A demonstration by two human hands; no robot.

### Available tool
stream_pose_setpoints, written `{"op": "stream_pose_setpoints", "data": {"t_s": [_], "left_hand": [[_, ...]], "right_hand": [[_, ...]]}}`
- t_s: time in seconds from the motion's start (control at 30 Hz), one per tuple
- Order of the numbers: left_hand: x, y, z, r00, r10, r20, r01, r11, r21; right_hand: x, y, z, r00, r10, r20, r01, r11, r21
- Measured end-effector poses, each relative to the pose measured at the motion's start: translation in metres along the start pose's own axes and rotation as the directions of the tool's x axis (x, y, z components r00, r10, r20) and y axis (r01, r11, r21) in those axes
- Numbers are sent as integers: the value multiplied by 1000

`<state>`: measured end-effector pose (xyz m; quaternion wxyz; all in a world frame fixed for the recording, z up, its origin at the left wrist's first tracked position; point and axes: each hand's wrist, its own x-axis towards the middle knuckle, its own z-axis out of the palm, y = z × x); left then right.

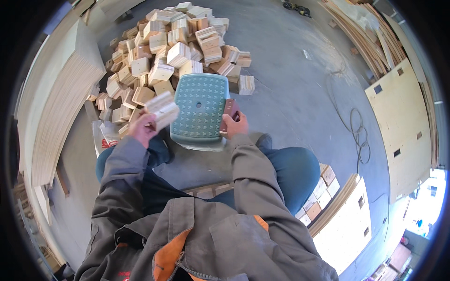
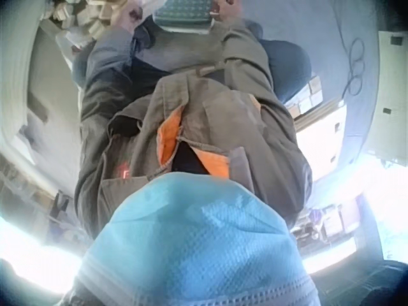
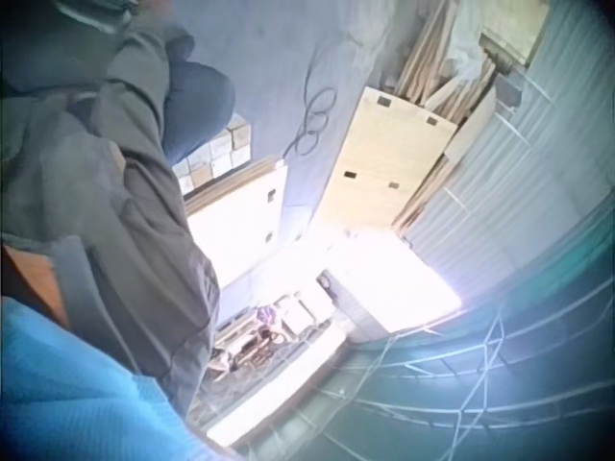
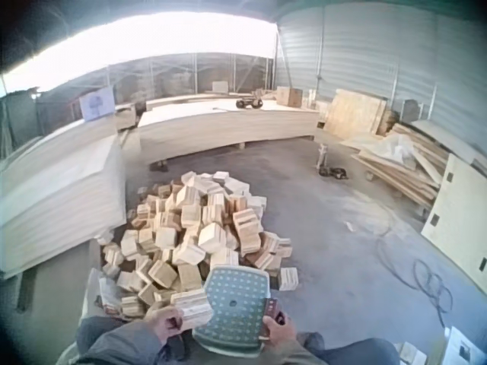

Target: The person sits on the floor and sands small wooden blocks one by one using a sanding block. They pick up each block, rub all sides with the sanding block, and place the finished pieces into a nearby stack.

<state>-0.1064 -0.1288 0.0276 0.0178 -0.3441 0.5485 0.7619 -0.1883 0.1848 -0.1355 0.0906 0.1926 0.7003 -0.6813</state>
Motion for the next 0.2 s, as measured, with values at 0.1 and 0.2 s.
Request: {"op": "stream_pose_setpoints", "data": {"t_s": [0.1,0.2], "left_hand": [[13,-35,-11,970,-222,101,221,975,23],[15,-46,-11,933,-309,183,305,951,52]], "right_hand": [[4,3,6,997,62,52,-70,980,184],[12,3,6,993,96,70,-110,969,220]]}}
